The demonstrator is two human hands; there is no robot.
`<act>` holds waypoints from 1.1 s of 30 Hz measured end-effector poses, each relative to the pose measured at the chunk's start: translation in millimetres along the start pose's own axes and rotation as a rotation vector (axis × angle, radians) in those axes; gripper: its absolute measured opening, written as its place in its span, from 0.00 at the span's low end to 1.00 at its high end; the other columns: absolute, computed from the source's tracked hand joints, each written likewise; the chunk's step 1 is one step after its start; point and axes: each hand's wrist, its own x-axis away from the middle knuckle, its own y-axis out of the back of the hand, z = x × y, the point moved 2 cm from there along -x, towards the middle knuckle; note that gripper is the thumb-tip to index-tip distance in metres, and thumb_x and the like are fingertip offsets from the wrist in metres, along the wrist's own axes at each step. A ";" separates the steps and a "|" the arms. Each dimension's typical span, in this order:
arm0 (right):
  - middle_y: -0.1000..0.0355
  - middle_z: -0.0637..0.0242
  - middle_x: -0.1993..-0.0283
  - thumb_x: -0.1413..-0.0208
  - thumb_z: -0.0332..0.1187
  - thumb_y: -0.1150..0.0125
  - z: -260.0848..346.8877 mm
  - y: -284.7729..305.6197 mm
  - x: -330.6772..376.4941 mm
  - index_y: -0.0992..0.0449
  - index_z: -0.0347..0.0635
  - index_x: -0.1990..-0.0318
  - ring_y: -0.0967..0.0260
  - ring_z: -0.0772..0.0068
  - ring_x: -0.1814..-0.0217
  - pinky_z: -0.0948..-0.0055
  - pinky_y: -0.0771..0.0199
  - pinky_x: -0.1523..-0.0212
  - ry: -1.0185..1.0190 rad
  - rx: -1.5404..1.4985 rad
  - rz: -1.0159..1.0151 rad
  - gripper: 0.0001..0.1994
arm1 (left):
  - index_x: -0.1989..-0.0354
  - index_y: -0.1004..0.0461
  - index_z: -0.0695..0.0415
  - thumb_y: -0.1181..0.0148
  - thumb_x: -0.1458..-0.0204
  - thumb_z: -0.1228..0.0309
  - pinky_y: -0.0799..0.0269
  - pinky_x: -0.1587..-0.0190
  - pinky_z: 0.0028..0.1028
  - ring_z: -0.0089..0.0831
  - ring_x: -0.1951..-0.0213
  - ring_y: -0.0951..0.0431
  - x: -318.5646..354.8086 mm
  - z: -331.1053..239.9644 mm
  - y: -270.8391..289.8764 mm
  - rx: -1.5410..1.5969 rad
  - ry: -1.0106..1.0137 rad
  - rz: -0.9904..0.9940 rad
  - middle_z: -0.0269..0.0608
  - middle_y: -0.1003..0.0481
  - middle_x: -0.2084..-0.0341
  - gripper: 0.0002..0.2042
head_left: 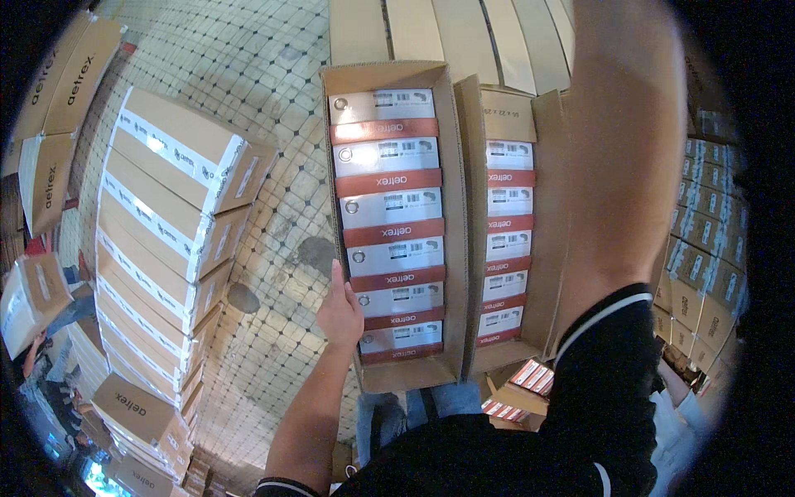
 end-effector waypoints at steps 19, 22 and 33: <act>0.25 0.63 0.69 0.38 0.42 0.48 -263.1 344.9 559.6 0.25 0.37 0.58 0.27 0.66 0.66 0.68 0.27 0.63 -0.465 1.375 -1.035 0.15 | 0.29 0.52 0.44 0.54 0.40 0.50 0.28 0.52 0.50 0.58 0.52 0.25 -13.7 26.4 43.0 0.106 -0.082 0.669 0.47 0.26 0.48 0.32; 0.23 0.51 0.63 0.40 0.48 0.46 -240.8 287.1 522.0 0.23 0.40 0.56 0.24 0.50 0.59 0.59 0.27 0.56 0.344 1.849 -1.186 0.19 | 0.32 0.42 0.45 0.55 0.41 0.45 0.29 0.48 0.45 0.53 0.50 0.25 -27.5 118.6 99.9 -0.037 -0.419 0.898 0.46 0.26 0.48 0.30; 0.22 0.52 0.59 0.40 0.50 0.47 -325.1 252.3 369.5 0.23 0.37 0.54 0.25 0.54 0.54 0.61 0.26 0.53 -0.251 1.906 -0.630 0.23 | 0.57 0.27 0.62 0.49 0.42 0.68 0.25 0.62 0.31 0.35 0.67 0.23 6.9 572.8 357.4 0.929 0.910 -0.225 0.41 0.23 0.66 0.11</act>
